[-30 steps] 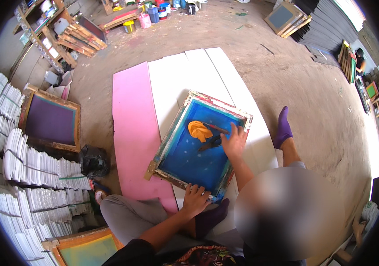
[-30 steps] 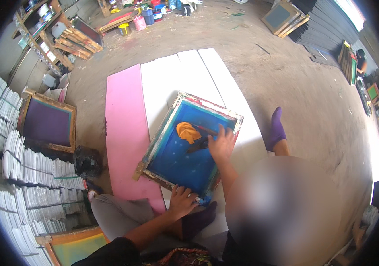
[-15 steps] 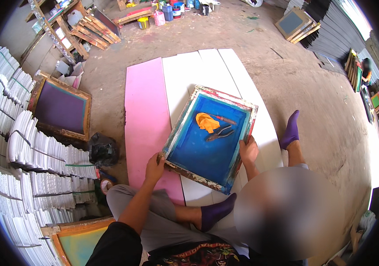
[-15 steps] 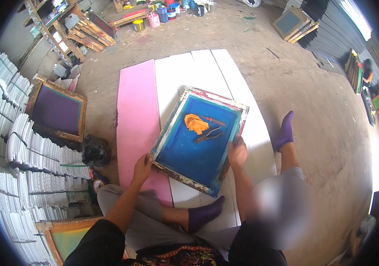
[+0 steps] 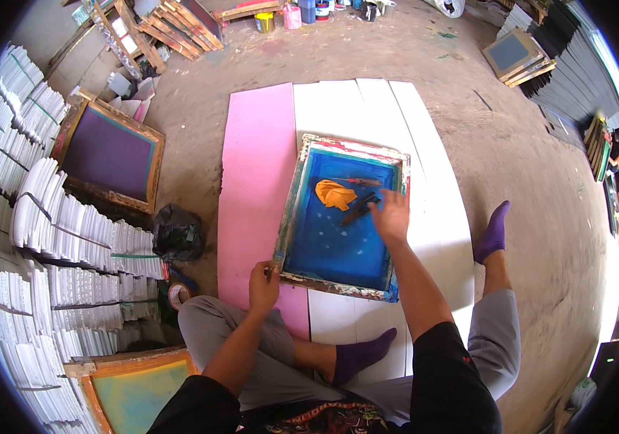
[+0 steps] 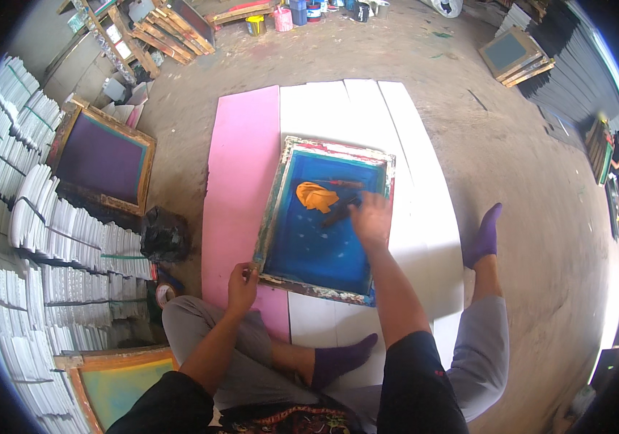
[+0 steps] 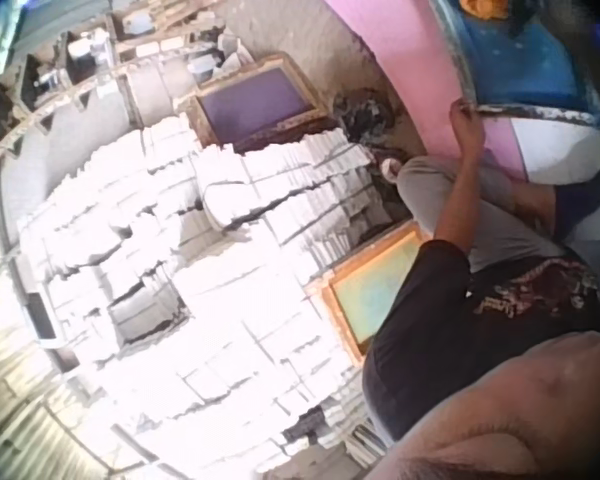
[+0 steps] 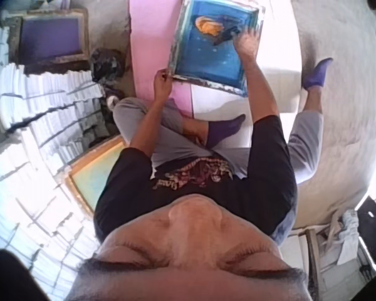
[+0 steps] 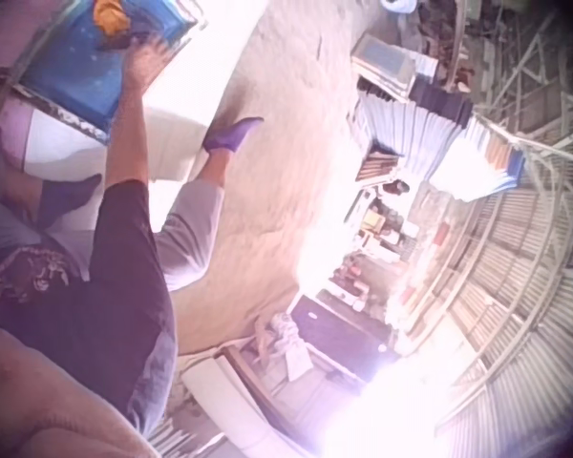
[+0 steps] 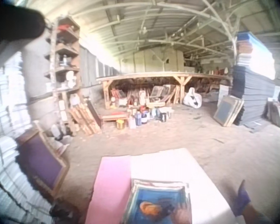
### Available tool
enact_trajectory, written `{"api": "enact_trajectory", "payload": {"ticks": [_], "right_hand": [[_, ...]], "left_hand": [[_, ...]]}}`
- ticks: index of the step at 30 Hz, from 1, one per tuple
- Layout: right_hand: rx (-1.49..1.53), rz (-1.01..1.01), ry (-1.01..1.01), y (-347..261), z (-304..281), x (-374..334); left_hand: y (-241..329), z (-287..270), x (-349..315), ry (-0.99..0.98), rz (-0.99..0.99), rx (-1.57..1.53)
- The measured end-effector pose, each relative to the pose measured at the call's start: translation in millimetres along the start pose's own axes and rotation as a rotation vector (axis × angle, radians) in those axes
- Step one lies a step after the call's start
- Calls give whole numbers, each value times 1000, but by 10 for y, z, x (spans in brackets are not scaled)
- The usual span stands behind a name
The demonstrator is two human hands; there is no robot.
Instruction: The person sits on the floor and uses a small tool to scrape or clean the edges of a blue screen printing frame. They then use pliers to adjust or remove parts of the frame's border. The task involves careful manual manipulation of the frame components.
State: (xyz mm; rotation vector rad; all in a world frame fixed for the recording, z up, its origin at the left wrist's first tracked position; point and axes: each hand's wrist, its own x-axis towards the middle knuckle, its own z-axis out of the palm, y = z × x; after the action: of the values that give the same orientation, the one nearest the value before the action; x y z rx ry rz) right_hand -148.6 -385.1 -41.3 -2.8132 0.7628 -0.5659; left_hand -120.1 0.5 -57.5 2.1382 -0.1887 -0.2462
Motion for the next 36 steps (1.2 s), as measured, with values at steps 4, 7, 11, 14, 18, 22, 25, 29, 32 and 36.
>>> {"api": "enact_trajectory", "payload": {"ticks": [4,7,11,14,18,22,25,29,32,36], "right_hand": [[138,-79,-291,-737,135,197],[83,-54,-302,-930,318,300],[261,36,-24,-1013,371,340],[351,66,46,-715,383,344],[509,114,129,-925,32,277],[1396,371,-367,-1505,-335,71],[1476,200,-558,-2032,-343,-214],[1132,-202,-588,-2679,-224,-491],[1023,-551,-490,-3218,-511,-619],[1137,-296,-820,-3619,-298,-729]], "left_hand": [[-16,-16,69,-19,-124,9],[128,-27,76,-30,-116,-4],[67,-69,92,-9,-105,-83],[210,-21,39,-49,-158,25],[368,-217,202,-12,-104,351],[275,-157,236,103,-18,-199],[912,-450,260,-15,-207,-905],[502,-774,332,73,-212,-873],[256,-1089,279,287,-261,-1121],[228,-1586,82,426,-239,-1096]]}}
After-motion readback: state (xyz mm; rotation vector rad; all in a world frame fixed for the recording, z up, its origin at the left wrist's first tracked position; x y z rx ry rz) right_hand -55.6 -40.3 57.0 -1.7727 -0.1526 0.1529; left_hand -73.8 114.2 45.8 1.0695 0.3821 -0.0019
